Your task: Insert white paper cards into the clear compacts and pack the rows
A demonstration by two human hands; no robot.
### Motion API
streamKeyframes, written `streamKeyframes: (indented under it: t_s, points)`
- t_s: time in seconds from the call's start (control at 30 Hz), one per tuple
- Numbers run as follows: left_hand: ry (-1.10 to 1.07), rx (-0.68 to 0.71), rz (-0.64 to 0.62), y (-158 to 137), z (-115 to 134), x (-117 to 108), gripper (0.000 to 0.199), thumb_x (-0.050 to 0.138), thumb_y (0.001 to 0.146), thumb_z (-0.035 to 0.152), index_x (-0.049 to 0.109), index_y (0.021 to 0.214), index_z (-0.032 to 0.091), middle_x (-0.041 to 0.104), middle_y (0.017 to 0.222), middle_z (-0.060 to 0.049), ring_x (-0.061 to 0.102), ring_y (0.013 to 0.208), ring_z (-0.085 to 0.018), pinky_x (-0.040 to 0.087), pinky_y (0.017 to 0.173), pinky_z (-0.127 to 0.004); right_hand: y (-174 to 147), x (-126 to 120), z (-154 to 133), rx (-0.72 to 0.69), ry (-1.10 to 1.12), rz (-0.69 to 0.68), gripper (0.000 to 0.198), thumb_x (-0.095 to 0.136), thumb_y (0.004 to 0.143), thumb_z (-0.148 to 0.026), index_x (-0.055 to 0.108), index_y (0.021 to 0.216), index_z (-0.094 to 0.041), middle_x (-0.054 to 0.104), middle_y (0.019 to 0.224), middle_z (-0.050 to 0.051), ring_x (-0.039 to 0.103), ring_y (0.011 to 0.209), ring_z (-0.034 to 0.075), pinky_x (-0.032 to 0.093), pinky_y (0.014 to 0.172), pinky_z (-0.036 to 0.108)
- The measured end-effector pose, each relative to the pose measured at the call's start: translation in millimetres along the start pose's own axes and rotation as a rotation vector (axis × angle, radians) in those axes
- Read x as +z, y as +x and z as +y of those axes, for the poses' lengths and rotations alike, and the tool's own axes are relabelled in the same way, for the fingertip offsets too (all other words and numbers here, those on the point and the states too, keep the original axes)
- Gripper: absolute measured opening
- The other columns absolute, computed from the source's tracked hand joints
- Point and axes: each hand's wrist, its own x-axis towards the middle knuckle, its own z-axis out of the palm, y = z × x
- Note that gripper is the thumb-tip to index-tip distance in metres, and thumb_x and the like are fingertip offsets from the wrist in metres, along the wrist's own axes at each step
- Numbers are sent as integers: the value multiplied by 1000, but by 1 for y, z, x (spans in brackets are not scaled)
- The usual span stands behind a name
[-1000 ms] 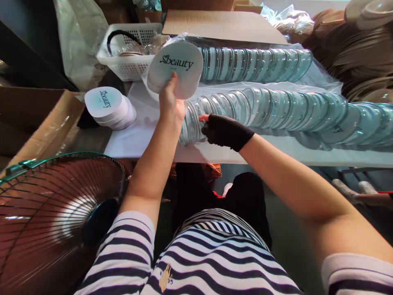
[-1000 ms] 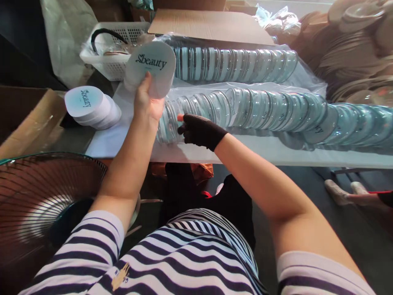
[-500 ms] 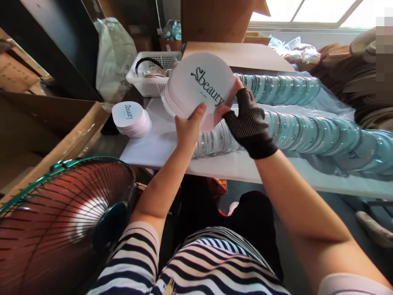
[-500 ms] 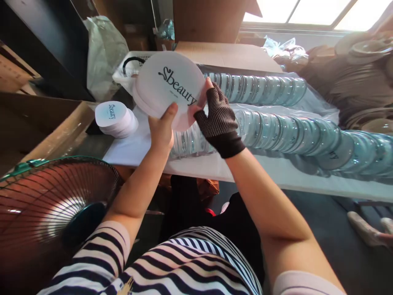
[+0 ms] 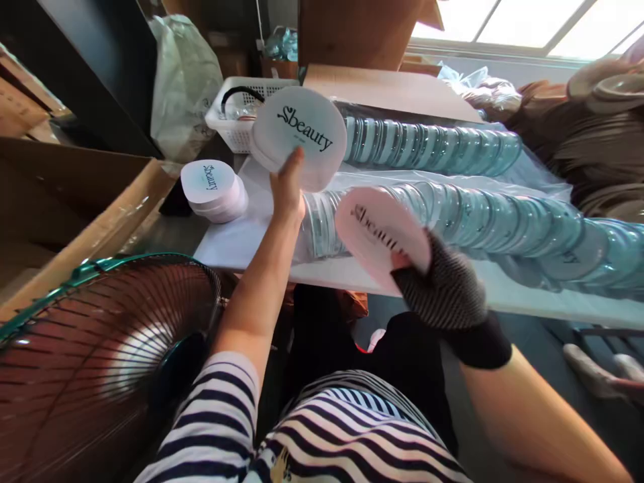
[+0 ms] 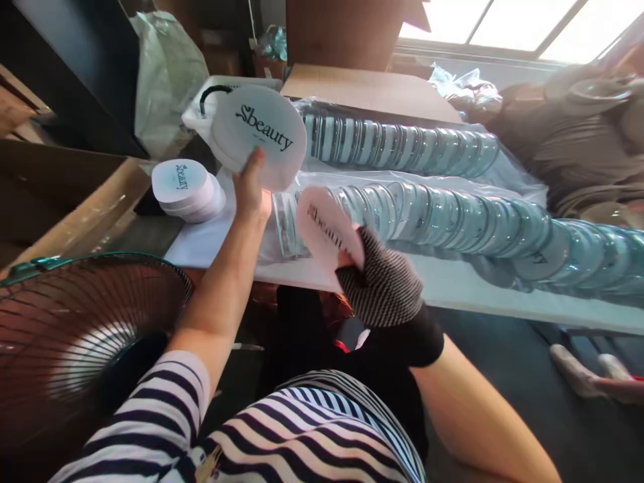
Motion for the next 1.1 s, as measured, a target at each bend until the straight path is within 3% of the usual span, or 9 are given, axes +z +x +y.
streamKeyframes:
  t_s: [0.07,0.17,0.37,0.5,0.67,0.9,1.1]
  points:
    - [-4,-42,37,9,-11,-4,20,59,92,6,65,106,18,72,118,-2,63,123,-18,51,109,-39,-20,3,-6,24,-83,-218,50,46,89,-42,62,127,-15,73,75,11,67,60,26,47,51,31]
    - [34,-77,57,12,-22,-9,18,64,91,11,66,107,19,71,121,-2,60,127,-19,51,108,-38,-22,16,-19,48,-147,-345,50,44,91,-38,57,134,-16,74,78,11,66,61,24,42,50,27]
    - [99,-87,19,15,-28,-12,35,73,85,31,65,117,18,68,129,-5,53,135,-26,47,109,-38,34,56,-40,-21,-90,-494,54,43,91,-30,46,142,-15,74,91,14,68,75,26,41,60,29]
    - [76,-107,36,18,-29,-16,35,72,85,27,65,118,16,66,131,-8,56,132,-26,48,108,-39,50,73,-45,3,-29,-441,49,38,97,-43,49,134,-13,73,88,13,67,77,26,41,64,30]
    - [46,-119,19,18,-31,-20,37,70,86,23,63,122,15,65,132,-9,56,132,-28,47,108,-41,45,76,-42,46,-11,-344,33,36,96,-28,58,116,-13,72,90,12,65,79,22,39,67,28]
    - [54,-146,-14,22,-36,-21,43,72,87,32,61,127,19,64,133,-6,50,137,-28,44,110,-40,64,88,-45,-50,-83,-511,33,38,95,-29,66,110,-18,74,96,13,67,81,23,41,67,29]
    - [53,-158,-34,20,-35,-16,42,69,88,28,59,127,16,62,136,-8,50,137,-28,43,111,-39,56,88,-36,-87,-49,-627,25,45,91,-29,69,96,-21,75,95,10,69,85,22,48,72,30]
